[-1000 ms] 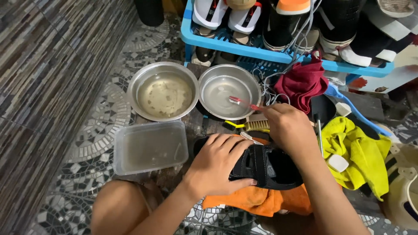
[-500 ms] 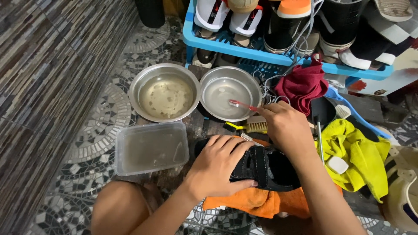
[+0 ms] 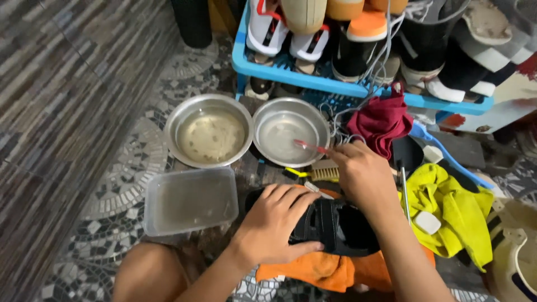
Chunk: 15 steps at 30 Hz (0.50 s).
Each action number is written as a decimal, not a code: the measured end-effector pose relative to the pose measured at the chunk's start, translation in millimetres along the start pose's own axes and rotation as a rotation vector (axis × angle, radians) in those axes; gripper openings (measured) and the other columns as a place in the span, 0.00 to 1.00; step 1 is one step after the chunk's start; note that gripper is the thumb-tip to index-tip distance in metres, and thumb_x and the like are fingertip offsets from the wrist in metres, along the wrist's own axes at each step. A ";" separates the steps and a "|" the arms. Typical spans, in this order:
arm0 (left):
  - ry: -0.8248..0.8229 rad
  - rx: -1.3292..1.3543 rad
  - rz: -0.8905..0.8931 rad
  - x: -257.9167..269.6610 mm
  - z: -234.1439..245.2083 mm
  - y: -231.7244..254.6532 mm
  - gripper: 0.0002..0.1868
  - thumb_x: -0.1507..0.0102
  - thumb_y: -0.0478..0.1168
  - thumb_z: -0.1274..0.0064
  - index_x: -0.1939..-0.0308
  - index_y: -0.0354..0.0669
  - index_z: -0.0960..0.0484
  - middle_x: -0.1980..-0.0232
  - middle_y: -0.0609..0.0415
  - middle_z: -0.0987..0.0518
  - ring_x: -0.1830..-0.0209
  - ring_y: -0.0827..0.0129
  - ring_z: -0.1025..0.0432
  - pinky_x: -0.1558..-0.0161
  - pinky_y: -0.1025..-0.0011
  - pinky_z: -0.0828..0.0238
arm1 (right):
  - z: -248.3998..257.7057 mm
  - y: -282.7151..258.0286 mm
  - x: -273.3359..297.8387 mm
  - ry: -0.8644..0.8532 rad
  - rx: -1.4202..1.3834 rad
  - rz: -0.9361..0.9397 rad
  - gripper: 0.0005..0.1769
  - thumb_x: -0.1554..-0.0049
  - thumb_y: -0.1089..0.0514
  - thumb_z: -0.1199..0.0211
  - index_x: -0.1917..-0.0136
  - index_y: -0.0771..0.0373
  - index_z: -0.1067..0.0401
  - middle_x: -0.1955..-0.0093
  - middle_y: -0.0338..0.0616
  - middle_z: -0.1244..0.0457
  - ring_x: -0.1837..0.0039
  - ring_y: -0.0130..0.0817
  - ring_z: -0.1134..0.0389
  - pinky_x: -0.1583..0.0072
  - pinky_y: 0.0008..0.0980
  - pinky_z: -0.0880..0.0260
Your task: The person scrubs a black sneaker with a toothbrush, repeatedly dipping it into water and applying cleaning solution. They wipe the shoe with a yellow cloth and continue scrubbing different areas of the shoe.
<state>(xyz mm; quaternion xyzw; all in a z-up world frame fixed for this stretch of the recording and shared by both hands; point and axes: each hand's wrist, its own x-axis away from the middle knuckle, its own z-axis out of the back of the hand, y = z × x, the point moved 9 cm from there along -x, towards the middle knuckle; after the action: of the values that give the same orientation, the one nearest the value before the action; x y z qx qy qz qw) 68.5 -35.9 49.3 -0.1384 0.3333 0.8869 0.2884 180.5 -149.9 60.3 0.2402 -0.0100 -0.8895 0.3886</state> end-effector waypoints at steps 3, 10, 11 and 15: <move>0.028 -0.008 -0.016 -0.2 2.8 2.4 0.40 0.37 0.63 0.46 0.32 0.37 0.25 0.35 0.44 0.22 0.35 0.50 0.30 0.36 0.52 0.39 | 15.4 -1.6 2.1 -0.025 0.084 0.001 0.27 0.49 0.72 0.37 0.39 0.55 0.17 0.52 0.40 0.28 0.56 0.39 0.33 0.66 0.40 0.30; 0.018 0.024 -0.014 -2.2 4.9 7.0 0.38 0.39 0.61 0.42 0.34 0.38 0.25 0.36 0.45 0.22 0.37 0.50 0.29 0.40 0.54 0.37 | 27.9 8.1 22.0 -0.042 -0.055 -0.047 0.20 0.48 0.67 0.38 0.43 0.62 0.18 0.46 0.45 0.27 0.49 0.46 0.29 0.55 0.44 0.26; -0.008 0.045 0.005 -0.7 2.0 6.2 0.38 0.38 0.61 0.44 0.33 0.38 0.25 0.35 0.45 0.22 0.36 0.50 0.29 0.39 0.54 0.37 | 34.7 5.9 24.1 -0.011 -0.081 -0.055 0.23 0.52 0.71 0.37 0.44 0.62 0.17 0.49 0.45 0.26 0.51 0.46 0.29 0.57 0.44 0.26; -0.023 0.047 0.013 -2.0 -1.1 1.3 0.39 0.37 0.61 0.44 0.31 0.38 0.26 0.34 0.44 0.23 0.34 0.50 0.31 0.37 0.53 0.39 | 44.4 12.6 26.1 0.004 -0.154 -0.093 0.12 0.45 0.71 0.38 0.50 0.65 0.19 0.51 0.44 0.26 0.51 0.45 0.28 0.59 0.45 0.25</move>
<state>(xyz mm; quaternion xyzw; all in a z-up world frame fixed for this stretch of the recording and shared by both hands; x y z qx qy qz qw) 69.4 -38.3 50.1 -0.1190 0.3518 0.8821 0.2896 154.6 -184.4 91.2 0.2114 0.0705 -0.9042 0.3643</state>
